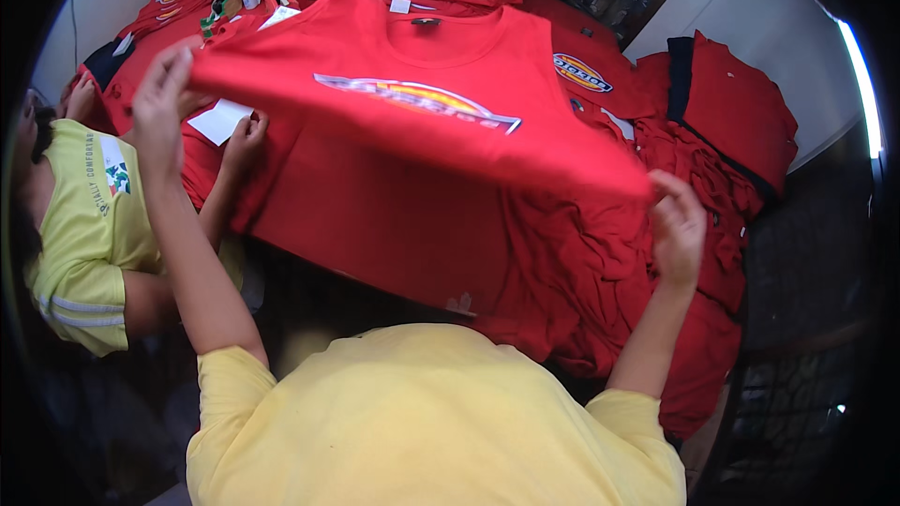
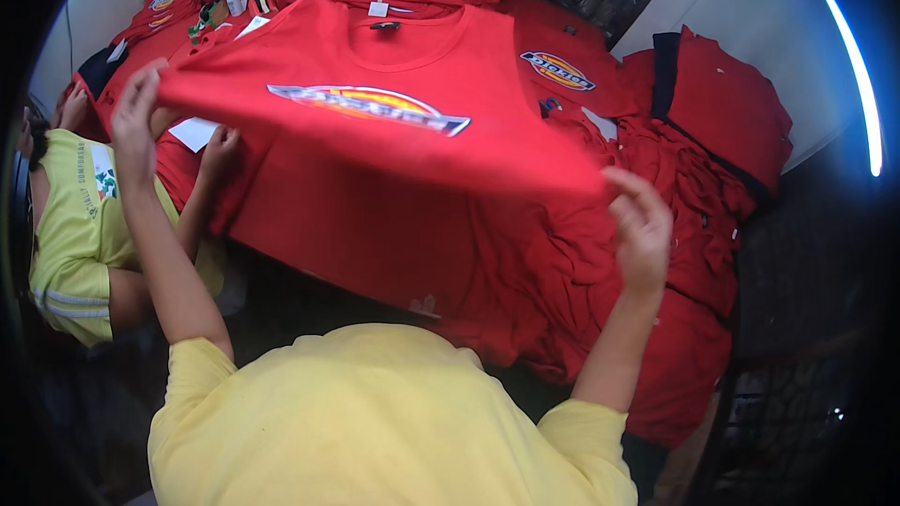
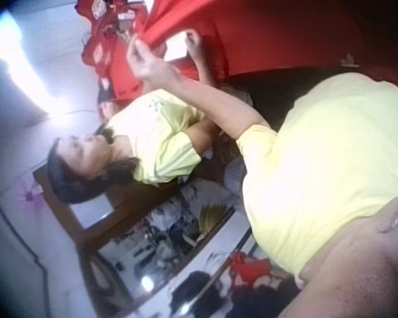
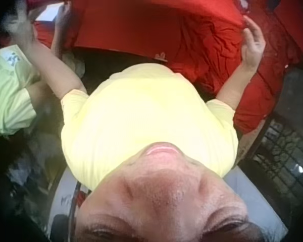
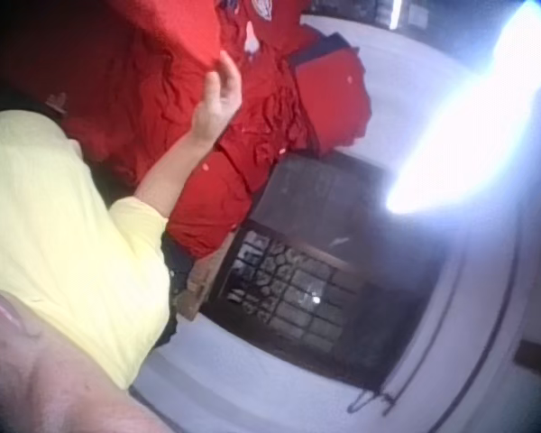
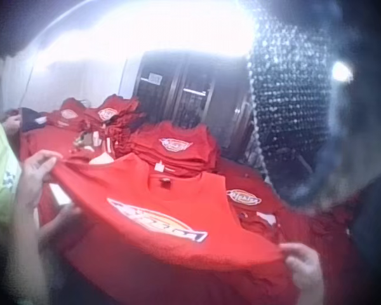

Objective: The person organizes and folds red t-shirts on a table, aligning the graphics and smoothing the fabric by hand.

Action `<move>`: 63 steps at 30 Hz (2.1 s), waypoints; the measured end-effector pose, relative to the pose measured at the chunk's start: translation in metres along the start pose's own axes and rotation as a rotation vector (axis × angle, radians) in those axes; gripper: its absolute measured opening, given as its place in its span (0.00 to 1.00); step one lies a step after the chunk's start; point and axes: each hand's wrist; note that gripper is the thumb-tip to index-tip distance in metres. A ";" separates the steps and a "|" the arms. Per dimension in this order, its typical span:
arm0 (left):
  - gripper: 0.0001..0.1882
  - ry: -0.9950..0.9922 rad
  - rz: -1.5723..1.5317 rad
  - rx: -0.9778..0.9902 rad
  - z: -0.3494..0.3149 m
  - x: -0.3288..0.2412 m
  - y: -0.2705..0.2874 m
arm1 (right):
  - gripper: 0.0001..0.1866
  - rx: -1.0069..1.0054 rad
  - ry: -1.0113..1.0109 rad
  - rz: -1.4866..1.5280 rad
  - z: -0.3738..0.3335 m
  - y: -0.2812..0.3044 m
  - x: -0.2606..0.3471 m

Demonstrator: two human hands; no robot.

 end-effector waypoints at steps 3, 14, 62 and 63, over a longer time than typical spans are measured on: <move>0.12 0.282 0.231 0.080 -0.076 0.043 0.009 | 0.27 0.197 -0.215 0.050 -0.035 -0.022 -0.046; 0.06 0.171 0.992 0.187 -0.171 0.094 0.006 | 0.09 0.122 -0.308 -0.397 -0.047 -0.100 -0.092; 0.16 -0.102 0.926 0.376 -0.038 0.262 -0.126 | 0.11 -0.059 0.008 -1.087 0.194 -0.207 -0.171; 0.15 -0.009 0.940 0.454 -0.030 0.273 -0.129 | 0.12 -0.028 0.005 -1.085 0.197 -0.208 -0.180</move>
Point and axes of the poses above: each hand's wrist, its own z-axis towards the middle knuckle, its own y-axis out of the back of the hand, x = y × z, and after that the axes turned 6 degrees about -z, right-handed
